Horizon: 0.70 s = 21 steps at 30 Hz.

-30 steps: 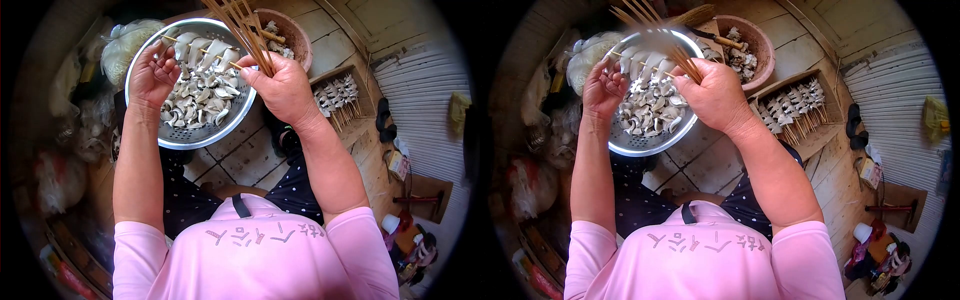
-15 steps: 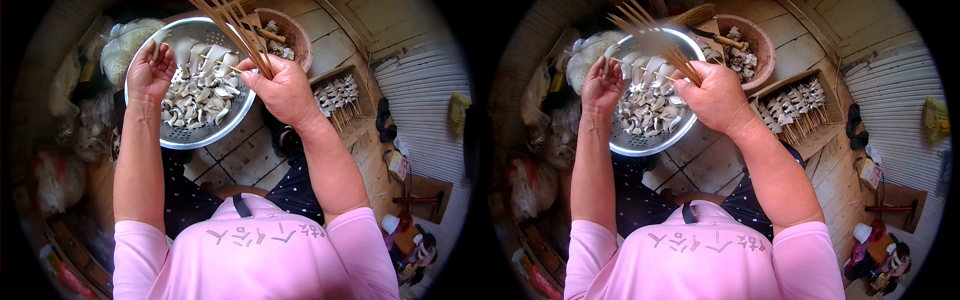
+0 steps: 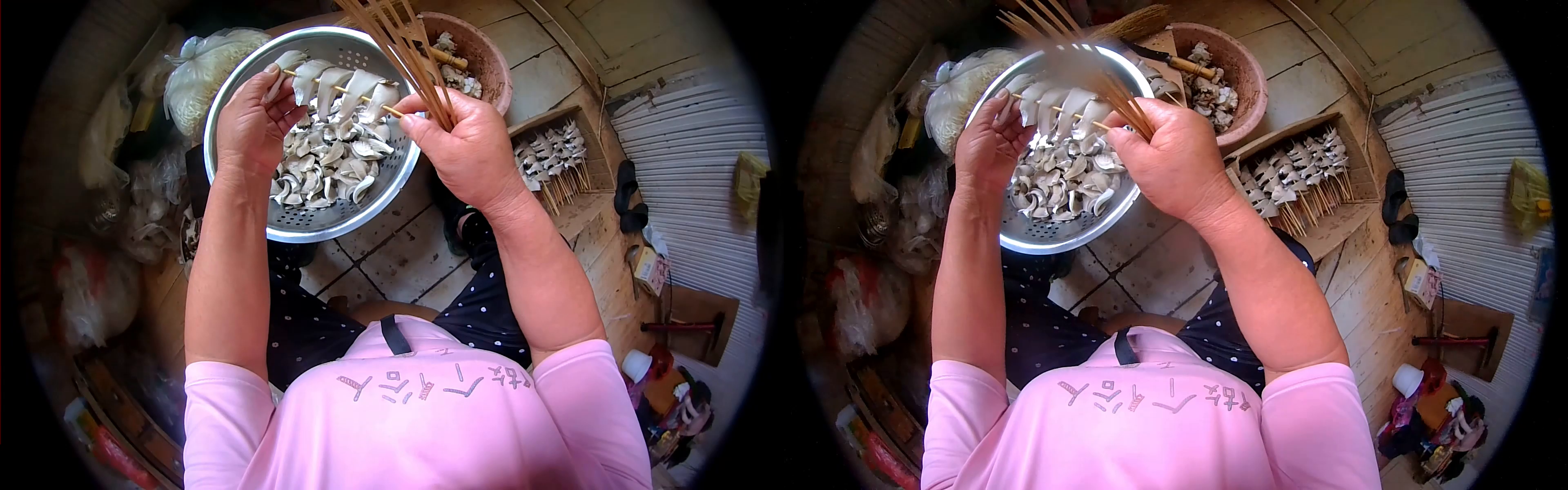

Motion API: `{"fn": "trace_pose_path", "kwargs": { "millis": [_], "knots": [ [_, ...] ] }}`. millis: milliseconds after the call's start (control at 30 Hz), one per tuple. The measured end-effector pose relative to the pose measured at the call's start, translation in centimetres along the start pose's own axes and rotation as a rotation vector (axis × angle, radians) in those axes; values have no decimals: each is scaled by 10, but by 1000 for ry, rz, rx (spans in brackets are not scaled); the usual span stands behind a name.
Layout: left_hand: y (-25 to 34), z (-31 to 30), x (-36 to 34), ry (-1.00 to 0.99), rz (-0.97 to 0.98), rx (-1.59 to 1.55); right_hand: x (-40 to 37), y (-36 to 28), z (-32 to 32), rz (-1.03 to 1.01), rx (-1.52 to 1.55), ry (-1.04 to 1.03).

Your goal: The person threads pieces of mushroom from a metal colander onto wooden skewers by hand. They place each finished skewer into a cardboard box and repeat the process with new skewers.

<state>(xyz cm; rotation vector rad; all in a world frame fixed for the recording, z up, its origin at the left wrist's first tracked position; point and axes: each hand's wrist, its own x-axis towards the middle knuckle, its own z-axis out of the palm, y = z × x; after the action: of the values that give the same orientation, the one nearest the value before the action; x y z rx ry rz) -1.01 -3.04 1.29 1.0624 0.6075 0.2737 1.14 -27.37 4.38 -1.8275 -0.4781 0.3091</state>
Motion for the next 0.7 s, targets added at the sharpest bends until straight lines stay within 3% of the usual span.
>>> {"fn": "trace_pose_path", "kwargs": {
  "millis": [300,700],
  "knots": [
    [5,4,-7,-16,19,125,1,4,-1,2,15,0],
    [4,8,-7,-12,40,71,8,12,-2,-29,97,15]
  ]
}}
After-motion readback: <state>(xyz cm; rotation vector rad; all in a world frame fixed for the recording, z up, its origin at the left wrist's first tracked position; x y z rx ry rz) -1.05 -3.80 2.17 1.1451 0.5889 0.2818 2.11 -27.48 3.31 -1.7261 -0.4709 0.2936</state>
